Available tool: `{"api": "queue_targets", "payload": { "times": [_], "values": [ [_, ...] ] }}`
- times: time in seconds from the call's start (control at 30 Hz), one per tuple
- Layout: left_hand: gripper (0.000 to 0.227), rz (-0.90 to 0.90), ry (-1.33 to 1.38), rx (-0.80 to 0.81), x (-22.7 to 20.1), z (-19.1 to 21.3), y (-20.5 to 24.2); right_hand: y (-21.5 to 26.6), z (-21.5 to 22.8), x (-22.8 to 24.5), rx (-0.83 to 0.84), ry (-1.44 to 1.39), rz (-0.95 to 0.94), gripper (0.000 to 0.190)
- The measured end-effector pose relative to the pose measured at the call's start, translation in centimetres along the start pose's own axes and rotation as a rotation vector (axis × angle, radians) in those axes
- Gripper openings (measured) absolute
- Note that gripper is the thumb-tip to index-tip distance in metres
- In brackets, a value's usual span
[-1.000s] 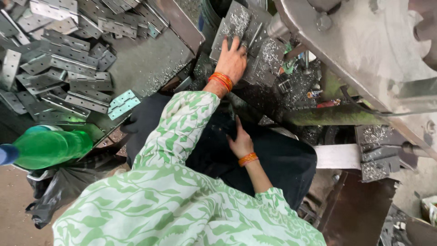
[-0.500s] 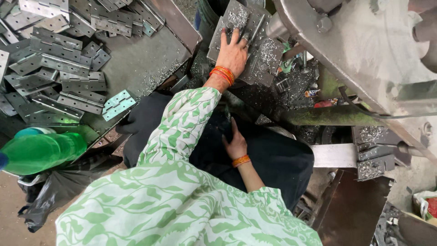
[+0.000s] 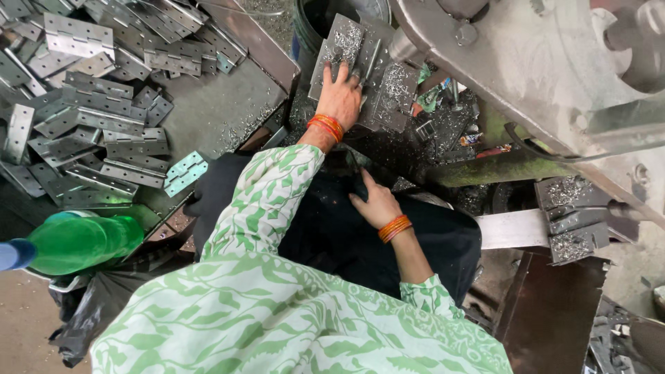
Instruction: The person operates a press machine to process metal pieces. They pick up metal pieces from a pile, place them into the machine, and then remove the processed pieces.
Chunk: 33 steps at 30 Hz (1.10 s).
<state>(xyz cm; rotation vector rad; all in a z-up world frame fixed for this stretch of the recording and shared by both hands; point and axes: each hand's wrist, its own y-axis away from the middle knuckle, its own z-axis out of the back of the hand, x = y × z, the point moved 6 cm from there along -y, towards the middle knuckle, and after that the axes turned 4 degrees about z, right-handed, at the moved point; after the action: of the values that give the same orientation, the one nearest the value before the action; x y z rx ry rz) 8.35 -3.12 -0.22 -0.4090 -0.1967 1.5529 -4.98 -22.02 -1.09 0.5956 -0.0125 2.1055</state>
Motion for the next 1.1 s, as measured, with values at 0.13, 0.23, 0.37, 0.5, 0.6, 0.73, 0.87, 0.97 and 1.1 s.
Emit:
{"api": "queue_targets", "payload": {
  "times": [0.13,0.23,0.37,0.5,0.6,0.73,0.87,0.97,1.1],
  "values": [
    [0.029,-0.081,0.024,0.095,-0.9,1.9,4.0,-0.1,0.6,0.8,0.048,0.016,-0.051,0.081],
    [0.027,-0.137,0.085,0.143,-1.1,3.2,7.3,0.1,0.7,1.1,0.043,0.01,-0.067,0.081],
    [0.028,-0.216,-0.019,-0.063,-1.3,4.6,9.2,0.2,0.9,1.2,0.039,0.021,-0.079,0.08],
    [0.031,-0.222,-0.153,-0.182,-0.8,4.3,8.4,0.4,0.9,1.4,0.012,0.003,-0.064,0.079],
    [0.028,-0.267,-0.132,-0.15,-0.8,4.3,8.0,0.5,0.8,1.1,0.011,0.011,-0.074,0.078],
    [0.025,-0.276,-0.027,-0.259,-1.2,7.4,8.0,0.5,0.6,0.5,0.001,0.011,-0.049,0.076],
    [0.032,-0.13,0.273,-0.394,0.1,11.5,7.7,0.1,1.9,0.6,-0.19,0.02,0.112,0.066],
    [0.027,0.116,0.643,-0.312,2.2,11.4,7.1,-1.2,4.1,0.1,-0.318,-0.15,0.094,0.067],
    [0.018,0.338,1.061,-0.193,3.1,7.9,5.6,-3.5,5.9,-2.0,-0.517,-0.531,0.022,0.063]
  ]
}}
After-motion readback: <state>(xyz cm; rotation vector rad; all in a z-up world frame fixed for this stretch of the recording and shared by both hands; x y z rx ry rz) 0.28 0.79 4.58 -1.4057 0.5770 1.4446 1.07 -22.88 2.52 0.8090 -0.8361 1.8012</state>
